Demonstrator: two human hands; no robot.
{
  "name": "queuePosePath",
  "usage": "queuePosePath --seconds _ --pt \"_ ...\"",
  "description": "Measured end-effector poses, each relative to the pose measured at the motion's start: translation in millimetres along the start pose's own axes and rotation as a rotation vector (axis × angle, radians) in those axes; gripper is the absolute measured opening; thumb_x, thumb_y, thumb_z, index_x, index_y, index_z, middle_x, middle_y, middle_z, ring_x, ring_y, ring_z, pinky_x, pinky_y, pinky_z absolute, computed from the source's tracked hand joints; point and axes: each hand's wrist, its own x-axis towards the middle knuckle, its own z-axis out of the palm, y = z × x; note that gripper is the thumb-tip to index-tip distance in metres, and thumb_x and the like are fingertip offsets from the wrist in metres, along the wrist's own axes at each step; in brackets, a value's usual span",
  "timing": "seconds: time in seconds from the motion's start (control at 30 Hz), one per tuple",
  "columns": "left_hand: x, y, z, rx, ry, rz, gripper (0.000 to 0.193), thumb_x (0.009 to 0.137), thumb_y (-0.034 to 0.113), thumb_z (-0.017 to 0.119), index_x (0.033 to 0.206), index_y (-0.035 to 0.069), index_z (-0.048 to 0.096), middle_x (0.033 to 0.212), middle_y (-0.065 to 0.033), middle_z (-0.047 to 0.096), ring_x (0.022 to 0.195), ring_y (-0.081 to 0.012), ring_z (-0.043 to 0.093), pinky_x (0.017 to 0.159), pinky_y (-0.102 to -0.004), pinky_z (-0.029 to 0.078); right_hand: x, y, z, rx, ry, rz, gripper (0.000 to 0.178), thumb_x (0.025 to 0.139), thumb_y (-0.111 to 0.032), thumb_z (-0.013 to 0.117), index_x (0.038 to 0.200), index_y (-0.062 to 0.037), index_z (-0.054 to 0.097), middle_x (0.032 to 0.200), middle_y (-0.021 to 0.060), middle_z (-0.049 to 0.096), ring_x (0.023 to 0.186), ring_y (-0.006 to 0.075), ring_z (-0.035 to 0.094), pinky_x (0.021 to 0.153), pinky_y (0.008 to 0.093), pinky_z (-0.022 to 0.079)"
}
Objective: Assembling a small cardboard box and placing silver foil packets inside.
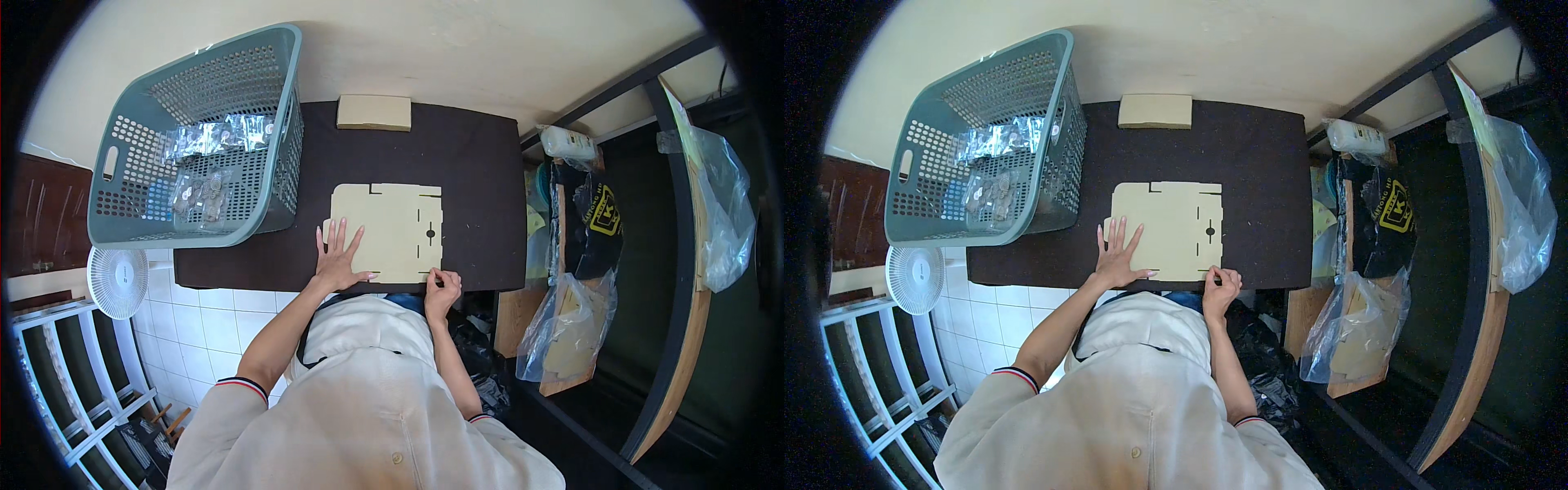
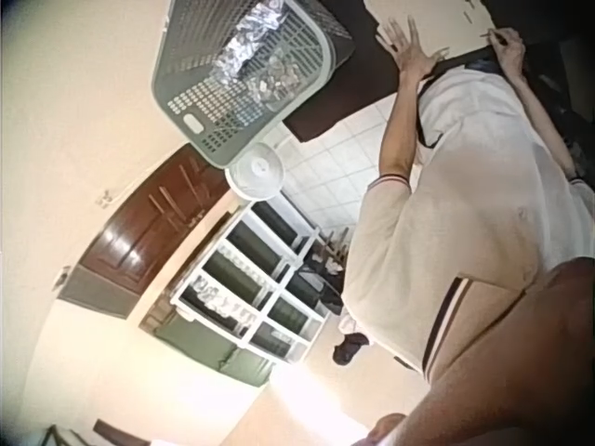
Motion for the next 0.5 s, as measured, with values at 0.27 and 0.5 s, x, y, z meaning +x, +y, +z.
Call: queuePosePath --seconds 0.27,0.5 --pt "-2 0 -3 -0.024 -0.015 -0.005 0.13 0.079 0.083 0.069 0.174 0.025 0.001 0.176 -0.0265 -0.014 0.161 -0.0445 -0.023 0.122 -0.07 -0.017 6 0 0 0.054 -0.06 0.105 0.006 0.083 -0.006 0.082 0.085 -0.0012 0.079 0.083 0.0123 0.069 0.084 0.0321 0.065 0.081 0.0458 0.049" --pt "-2 3 -9 -0.023 -0.02 -0.007 0.13 0.079 0.084 0.068 0.174 0.022 0.003 0.175 -0.0291 -0.015 0.162 -0.0456 -0.02 0.122 -0.07 -0.017 14 2 9 0.025 -0.057 0.077 0.006 0.082 -0.005 0.081 0.083 0.0 0.078 0.081 0.014 0.07 0.083 0.0338 0.065 0.078 0.0479 0.049"
